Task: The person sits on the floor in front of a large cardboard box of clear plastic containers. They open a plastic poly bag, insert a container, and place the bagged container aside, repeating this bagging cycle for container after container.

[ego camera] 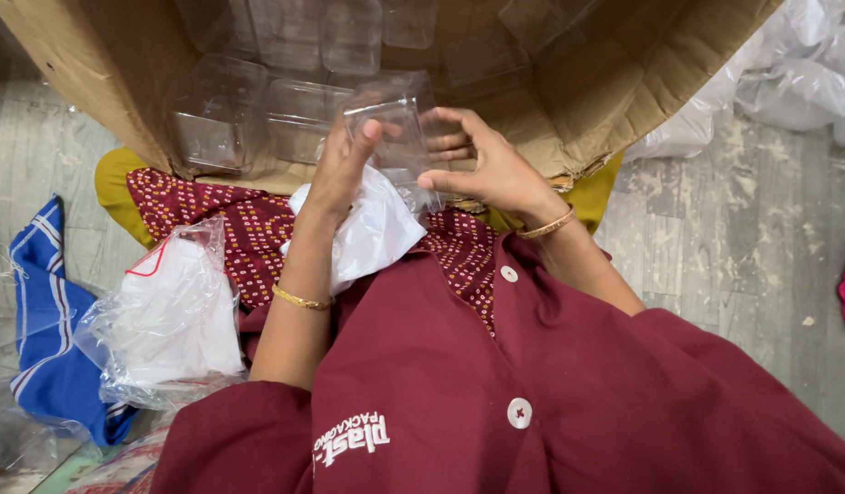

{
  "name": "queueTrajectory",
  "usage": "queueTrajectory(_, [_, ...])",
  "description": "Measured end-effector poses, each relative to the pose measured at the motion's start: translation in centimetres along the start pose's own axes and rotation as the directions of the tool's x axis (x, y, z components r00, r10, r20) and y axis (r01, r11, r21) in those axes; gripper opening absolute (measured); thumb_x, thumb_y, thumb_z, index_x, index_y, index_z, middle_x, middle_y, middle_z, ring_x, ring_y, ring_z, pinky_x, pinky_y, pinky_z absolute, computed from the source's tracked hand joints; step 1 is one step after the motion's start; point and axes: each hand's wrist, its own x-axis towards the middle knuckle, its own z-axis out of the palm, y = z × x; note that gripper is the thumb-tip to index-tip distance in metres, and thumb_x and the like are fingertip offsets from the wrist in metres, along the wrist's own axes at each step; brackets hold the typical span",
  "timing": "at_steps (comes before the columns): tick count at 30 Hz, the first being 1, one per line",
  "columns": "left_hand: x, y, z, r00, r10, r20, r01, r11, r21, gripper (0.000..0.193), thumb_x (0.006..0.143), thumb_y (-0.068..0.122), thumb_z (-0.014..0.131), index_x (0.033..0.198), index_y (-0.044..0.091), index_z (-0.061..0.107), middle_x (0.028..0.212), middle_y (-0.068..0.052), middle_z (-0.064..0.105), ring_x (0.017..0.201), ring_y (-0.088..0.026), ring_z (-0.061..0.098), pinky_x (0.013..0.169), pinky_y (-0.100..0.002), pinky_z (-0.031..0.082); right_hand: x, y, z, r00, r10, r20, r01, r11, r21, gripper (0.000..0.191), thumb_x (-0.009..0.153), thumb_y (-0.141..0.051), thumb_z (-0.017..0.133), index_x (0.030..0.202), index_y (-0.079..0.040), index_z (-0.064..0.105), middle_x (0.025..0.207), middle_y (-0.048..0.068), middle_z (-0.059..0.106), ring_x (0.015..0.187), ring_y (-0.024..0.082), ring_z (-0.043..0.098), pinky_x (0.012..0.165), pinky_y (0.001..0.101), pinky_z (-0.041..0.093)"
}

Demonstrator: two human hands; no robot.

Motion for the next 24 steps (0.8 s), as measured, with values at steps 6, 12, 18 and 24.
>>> queueTrajectory(6, [0.0,-0.5,0.3,0.998,0.040,0.049,-0.045,0.994,0.099,0.089,0.093,0.066,0.068,0.152,0.005,0.040,0.132,-0.015,0.063,0.123,-0.022,0.063,0.105,-0.036,0.049,-0.2,0.5,-0.2,0.996,0.086,0.013,-0.086,0.993,0.079,0.093,0.072,-0.024,0.091,0.150,-0.008,0.042,0.131,0.017,0.063,0.120,0.024,0.063,0.096,0.0373,0.059])
queueTrajectory(12, [0.1,1.0,-0.1,0.997,0.072,-0.009,-0.067,0.960,0.272,0.092,0.095,0.061,0.065,0.161,0.007,0.032,0.147,-0.017,0.054,0.138,-0.023,0.050,0.113,-0.039,0.041,0.4,2.6,0.2,0.999,-0.018,-0.039,0.027,0.972,0.233,0.100,0.081,-0.028,0.091,0.161,-0.007,0.035,0.145,0.022,0.051,0.131,0.031,0.057,0.107,0.0418,0.056])
queueTrajectory(18, [-0.1,4.2,-3.0,0.987,0.160,-0.011,-0.157,0.979,0.132,0.078,0.100,0.035,0.076,0.159,0.004,0.037,0.133,-0.014,0.062,0.120,-0.017,0.056,0.106,-0.032,0.047,4.0,7.1,1.3,0.883,-0.014,-0.469,-0.194,0.899,-0.392,0.134,0.075,-0.059,0.092,0.163,-0.014,0.002,0.149,0.035,0.026,0.128,0.044,0.049,0.102,0.0522,0.048])
queueTrajectory(24, [0.4,4.4,-1.3,0.994,0.089,-0.063,-0.082,0.991,0.105,0.030,0.107,0.021,0.063,0.124,-0.001,0.073,0.099,-0.003,0.074,0.083,-0.008,0.061,0.073,-0.025,0.049,5.4,7.8,2.4,0.909,0.015,-0.416,-0.137,0.955,-0.264,0.098,0.093,-0.056,0.073,0.164,-0.011,0.022,0.143,0.021,0.048,0.125,0.031,0.059,0.104,0.0437,0.051])
